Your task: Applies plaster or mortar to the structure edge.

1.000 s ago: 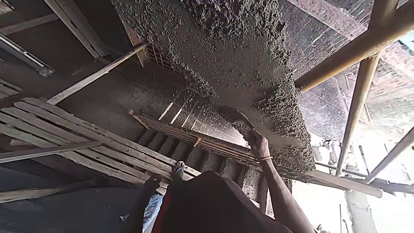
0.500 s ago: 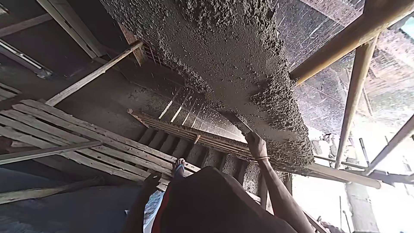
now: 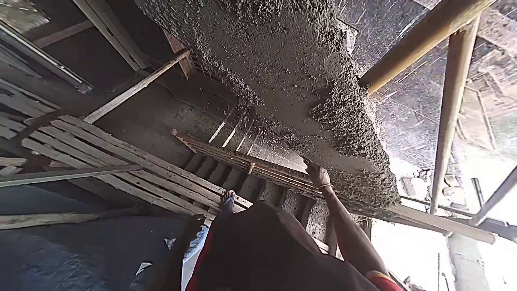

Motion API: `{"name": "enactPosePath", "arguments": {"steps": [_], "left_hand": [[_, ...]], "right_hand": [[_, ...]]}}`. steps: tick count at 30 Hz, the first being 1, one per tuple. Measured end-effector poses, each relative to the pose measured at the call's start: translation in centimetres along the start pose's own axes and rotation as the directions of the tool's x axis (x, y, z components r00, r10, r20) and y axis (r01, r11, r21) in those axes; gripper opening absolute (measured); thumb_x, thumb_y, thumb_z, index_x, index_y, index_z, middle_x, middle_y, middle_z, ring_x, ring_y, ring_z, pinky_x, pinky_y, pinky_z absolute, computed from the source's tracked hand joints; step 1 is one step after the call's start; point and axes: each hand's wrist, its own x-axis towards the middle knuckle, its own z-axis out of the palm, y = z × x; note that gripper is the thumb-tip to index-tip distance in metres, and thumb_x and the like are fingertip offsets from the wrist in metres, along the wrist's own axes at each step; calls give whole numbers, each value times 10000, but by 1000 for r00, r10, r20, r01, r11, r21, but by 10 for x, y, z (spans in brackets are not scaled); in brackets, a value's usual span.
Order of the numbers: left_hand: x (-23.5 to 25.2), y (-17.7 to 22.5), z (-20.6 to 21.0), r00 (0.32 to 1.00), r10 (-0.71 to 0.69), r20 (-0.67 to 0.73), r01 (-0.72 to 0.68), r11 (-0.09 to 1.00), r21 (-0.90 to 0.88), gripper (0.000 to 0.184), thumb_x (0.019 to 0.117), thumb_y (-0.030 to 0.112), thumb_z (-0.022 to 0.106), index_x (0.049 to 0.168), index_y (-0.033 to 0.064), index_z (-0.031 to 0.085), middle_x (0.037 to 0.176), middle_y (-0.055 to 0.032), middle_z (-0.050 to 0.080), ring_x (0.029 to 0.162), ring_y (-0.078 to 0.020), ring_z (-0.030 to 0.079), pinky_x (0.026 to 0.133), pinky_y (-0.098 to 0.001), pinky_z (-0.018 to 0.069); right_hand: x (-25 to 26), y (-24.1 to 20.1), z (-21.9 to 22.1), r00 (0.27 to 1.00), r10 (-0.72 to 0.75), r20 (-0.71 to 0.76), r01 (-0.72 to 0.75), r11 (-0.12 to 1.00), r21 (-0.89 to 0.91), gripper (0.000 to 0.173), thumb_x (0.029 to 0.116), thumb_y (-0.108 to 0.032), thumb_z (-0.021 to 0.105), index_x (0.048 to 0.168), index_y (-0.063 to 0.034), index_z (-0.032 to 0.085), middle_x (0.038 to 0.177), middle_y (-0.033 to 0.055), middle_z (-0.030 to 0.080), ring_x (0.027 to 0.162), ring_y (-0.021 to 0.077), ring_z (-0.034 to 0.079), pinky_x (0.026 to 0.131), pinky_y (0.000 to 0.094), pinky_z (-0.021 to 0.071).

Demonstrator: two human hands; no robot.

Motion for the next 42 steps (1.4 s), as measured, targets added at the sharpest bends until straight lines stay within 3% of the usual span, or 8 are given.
{"name": "enactPosePath", "arguments": {"steps": [4,8,14,21,24,31,39,42], "left_hand": [[5,-2,3,999,-22,-41,20,998,-63,438,1033,394,578,1390,141,587,1257,-209,663,1083,-399,665,876,-633,534],[16,-15,16,998,-1,-57,-5,995,-105,442,1010,419,606,1374,167,612,1256,-188,673,1065,-385,680,855,-634,548],[-71,70,11,1000,5,-14,-7,989,-150,453,1070,349,530,1442,90,530,1352,-227,618,1203,-417,610,950,-630,481],[-55,73,-1,999,47,-21,-51,972,-230,436,1078,288,518,1440,44,512,1387,-258,574,1223,-429,594,987,-613,477],[-42,55,-3,999,53,-5,-53,969,-242,443,1071,298,533,1438,50,516,1380,-264,578,1214,-444,597,968,-631,487],[-20,35,-8,999,20,47,-4,954,-300,450,1069,298,539,1459,76,505,1407,-251,564,1229,-442,583,960,-634,477],[1,22,-45,998,36,55,-15,938,-348,450,1060,268,563,1436,26,509,1384,-281,563,1212,-449,587,974,-628,480],[15,17,-62,996,80,43,-67,969,-238,446,1050,320,571,1396,39,553,1300,-277,621,1121,-439,641,898,-626,522]], "right_hand": [[-19,12,-19,989,-61,-133,74,993,94,330,986,-349,631,1198,-107,707,1084,124,745,1030,288,713,944,543,541],[-41,-10,-27,990,-23,-138,25,1000,11,358,1009,-405,578,1251,-163,684,1124,106,744,1046,301,715,913,573,547],[-8,-61,-14,996,-64,62,61,997,52,355,1017,-411,556,1207,-140,684,1073,138,732,1017,325,707,901,581,538],[-51,-46,-62,956,-157,-248,194,972,132,294,983,-310,645,1151,-83,727,1016,115,753,947,268,726,904,530,553],[-74,-85,-60,931,-214,-296,258,959,119,286,973,-296,667,1125,-61,726,979,129,748,916,279,726,872,524,562],[-76,-234,-58,955,-297,0,296,953,57,366,1033,-382,551,1236,-93,646,1044,151,724,982,310,712,888,528,545],[-41,-318,-66,945,-306,-118,321,938,130,360,1030,-354,551,1218,-63,651,1040,145,726,971,288,715,899,499,554],[-38,-320,-79,956,-253,-150,277,947,164,328,1014,-355,585,1154,-70,668,993,119,721,913,260,714,867,483,564]]}}
